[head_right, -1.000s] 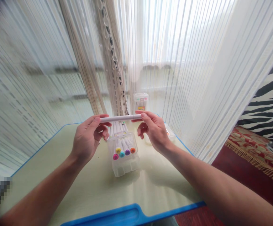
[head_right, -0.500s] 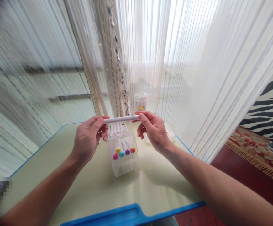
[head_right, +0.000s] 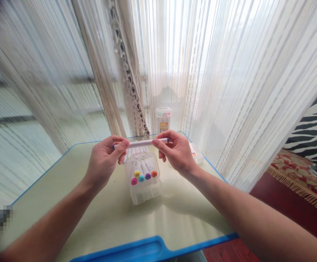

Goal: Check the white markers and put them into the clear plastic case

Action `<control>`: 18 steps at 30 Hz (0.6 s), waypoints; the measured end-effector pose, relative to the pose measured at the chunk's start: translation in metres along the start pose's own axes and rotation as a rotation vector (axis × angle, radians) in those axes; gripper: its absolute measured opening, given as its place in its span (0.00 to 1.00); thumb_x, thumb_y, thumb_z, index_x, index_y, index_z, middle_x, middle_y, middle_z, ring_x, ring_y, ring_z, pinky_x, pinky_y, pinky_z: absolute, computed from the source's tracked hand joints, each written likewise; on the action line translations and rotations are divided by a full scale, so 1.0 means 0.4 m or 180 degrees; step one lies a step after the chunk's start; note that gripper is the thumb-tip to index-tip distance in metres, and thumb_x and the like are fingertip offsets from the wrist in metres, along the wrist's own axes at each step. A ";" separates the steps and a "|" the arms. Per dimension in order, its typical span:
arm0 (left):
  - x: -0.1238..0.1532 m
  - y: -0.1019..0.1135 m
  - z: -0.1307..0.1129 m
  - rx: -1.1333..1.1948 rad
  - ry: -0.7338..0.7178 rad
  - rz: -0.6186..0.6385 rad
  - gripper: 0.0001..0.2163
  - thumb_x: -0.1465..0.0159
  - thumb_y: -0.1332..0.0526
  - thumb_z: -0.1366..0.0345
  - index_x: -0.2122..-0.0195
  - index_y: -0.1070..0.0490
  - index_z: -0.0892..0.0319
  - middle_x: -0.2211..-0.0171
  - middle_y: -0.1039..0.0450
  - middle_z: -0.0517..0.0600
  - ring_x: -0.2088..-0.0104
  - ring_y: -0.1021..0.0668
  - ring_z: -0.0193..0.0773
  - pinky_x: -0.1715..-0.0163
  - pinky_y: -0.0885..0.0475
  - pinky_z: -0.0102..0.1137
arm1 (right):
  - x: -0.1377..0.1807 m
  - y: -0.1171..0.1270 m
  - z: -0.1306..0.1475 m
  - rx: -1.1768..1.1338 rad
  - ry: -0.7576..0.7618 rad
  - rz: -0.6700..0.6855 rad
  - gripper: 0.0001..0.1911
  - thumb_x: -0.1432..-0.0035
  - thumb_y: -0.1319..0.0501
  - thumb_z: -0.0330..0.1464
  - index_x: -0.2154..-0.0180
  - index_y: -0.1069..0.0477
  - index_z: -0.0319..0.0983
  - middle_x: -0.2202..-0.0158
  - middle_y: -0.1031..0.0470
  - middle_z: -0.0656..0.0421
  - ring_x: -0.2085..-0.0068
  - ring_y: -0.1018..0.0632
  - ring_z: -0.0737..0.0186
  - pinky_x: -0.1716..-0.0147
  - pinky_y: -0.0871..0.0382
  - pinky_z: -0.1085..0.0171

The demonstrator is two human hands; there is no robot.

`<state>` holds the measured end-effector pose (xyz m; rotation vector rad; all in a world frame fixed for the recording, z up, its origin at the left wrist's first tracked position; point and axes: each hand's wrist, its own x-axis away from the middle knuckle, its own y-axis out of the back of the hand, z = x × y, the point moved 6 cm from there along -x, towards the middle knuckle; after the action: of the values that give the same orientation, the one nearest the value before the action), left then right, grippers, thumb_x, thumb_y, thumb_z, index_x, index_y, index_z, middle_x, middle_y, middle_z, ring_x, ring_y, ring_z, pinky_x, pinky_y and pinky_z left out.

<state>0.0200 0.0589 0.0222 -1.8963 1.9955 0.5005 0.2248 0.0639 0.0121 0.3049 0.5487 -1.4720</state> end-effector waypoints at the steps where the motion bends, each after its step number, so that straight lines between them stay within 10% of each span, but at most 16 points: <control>1: 0.000 0.000 0.001 0.0042 0.0009 -0.0008 0.11 0.39 0.32 0.57 0.67 0.25 0.61 0.80 0.34 0.43 0.82 0.35 0.28 0.83 0.42 0.25 | -0.001 0.000 0.001 -0.0005 0.0008 -0.0010 0.13 0.45 0.27 0.39 0.66 0.26 0.37 0.82 0.29 0.65 0.84 0.30 0.70 0.87 0.36 0.70; 18: -0.002 0.009 0.016 0.0416 0.0390 -0.0305 0.10 0.42 0.31 0.62 0.63 0.23 0.63 0.77 0.32 0.44 0.81 0.34 0.27 0.82 0.36 0.25 | -0.003 0.009 0.002 -0.0209 -0.0156 -0.0136 0.15 0.43 0.30 0.40 0.60 0.22 0.35 0.81 0.27 0.63 0.84 0.30 0.69 0.87 0.37 0.68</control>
<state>0.0163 0.0630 0.0169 -1.9721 1.9483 0.2275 0.2287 0.0650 0.0129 0.2062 0.5659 -1.4956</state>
